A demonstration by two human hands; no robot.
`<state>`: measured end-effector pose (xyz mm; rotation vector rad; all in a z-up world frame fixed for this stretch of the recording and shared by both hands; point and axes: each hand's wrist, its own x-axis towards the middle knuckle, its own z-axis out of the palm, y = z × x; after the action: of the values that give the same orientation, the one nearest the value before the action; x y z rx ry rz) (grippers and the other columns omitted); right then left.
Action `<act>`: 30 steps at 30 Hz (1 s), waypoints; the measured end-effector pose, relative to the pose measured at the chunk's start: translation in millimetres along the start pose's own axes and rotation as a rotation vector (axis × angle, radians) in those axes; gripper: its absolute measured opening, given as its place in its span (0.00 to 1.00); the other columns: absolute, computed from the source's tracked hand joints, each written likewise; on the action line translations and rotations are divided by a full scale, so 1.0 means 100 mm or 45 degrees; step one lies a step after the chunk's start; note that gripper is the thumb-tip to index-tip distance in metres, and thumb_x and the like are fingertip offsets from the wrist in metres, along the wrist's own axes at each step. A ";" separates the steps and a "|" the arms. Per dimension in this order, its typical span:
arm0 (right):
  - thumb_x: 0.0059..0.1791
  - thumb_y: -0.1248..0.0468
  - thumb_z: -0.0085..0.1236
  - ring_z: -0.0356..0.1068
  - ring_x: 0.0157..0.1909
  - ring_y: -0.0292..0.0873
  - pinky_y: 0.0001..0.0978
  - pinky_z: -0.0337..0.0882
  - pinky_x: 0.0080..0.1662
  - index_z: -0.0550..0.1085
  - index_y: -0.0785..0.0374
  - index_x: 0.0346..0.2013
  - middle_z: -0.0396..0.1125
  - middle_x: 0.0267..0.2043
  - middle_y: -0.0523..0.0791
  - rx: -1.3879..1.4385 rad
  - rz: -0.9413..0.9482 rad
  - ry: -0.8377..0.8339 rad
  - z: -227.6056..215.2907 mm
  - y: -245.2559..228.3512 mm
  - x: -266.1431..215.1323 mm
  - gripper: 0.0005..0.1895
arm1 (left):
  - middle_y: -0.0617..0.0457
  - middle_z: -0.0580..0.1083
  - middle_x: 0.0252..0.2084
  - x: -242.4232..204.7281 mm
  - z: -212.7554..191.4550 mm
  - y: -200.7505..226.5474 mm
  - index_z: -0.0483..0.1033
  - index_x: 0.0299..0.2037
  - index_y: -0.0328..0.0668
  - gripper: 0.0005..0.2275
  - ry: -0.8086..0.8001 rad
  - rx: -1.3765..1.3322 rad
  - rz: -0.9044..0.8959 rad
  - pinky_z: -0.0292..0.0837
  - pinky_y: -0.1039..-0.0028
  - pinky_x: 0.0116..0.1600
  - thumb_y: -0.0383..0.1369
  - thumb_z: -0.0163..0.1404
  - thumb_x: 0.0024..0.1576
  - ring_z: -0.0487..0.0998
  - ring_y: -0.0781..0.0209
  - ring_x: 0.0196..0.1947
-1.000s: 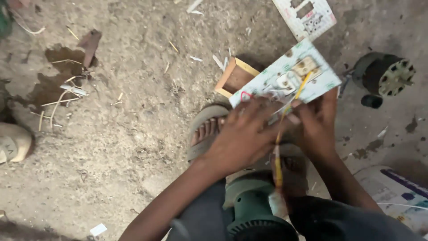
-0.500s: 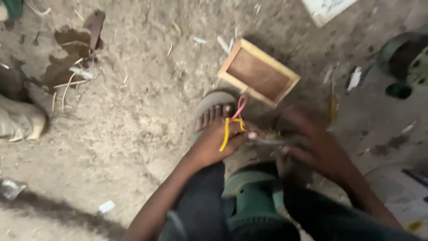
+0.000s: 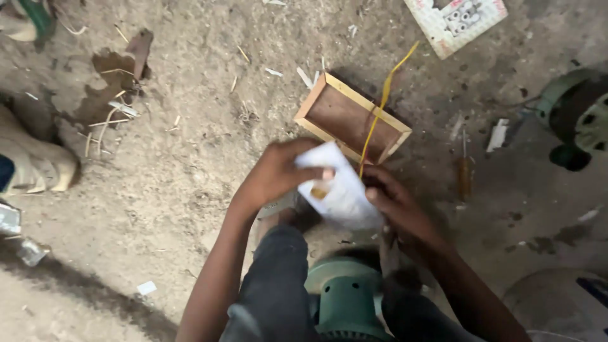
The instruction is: The person sits on a concrete floor assembling an electrical switch and socket panel. They hold the white faceplate, route yellow and red wires through it, attach a wooden mounting box behind it, and use a screwdriver to tighten terminal screws while fitting the sockets and holder into place.
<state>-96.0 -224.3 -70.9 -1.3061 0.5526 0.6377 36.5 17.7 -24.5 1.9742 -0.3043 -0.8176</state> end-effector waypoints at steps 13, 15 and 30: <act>0.59 0.73 0.55 0.67 0.42 0.39 0.27 0.72 0.44 0.69 0.65 0.47 0.67 0.42 0.48 1.299 -0.062 -0.256 -0.24 0.34 -0.08 0.04 | 0.53 0.79 0.52 0.19 -0.16 0.48 0.80 0.49 0.48 0.14 -0.159 0.106 0.406 0.78 0.65 0.57 0.37 0.60 0.54 0.82 0.55 0.51; 0.55 0.76 0.54 0.67 0.45 0.36 0.22 0.73 0.47 0.69 0.63 0.46 0.67 0.45 0.45 1.576 -0.124 -0.130 -0.20 0.06 0.00 0.08 | 0.50 0.76 0.59 0.39 -0.07 0.26 0.78 0.46 0.45 0.11 -0.020 -0.163 0.645 0.79 0.64 0.60 0.37 0.59 0.57 0.80 0.53 0.57; 0.56 0.66 0.49 0.60 0.23 0.31 0.19 0.63 0.25 0.73 0.70 0.42 0.65 0.27 0.41 1.973 0.053 -0.013 -0.06 -0.26 0.12 0.09 | 0.46 0.66 0.65 0.10 0.78 -0.33 0.58 0.71 0.38 0.30 0.034 -1.783 -0.506 0.66 0.64 0.65 0.30 0.56 0.59 0.68 0.54 0.64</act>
<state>-69.1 -232.2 -61.7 0.1718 0.7960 0.0974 -11.1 -22.7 -82.6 0.6981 0.5838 -0.8654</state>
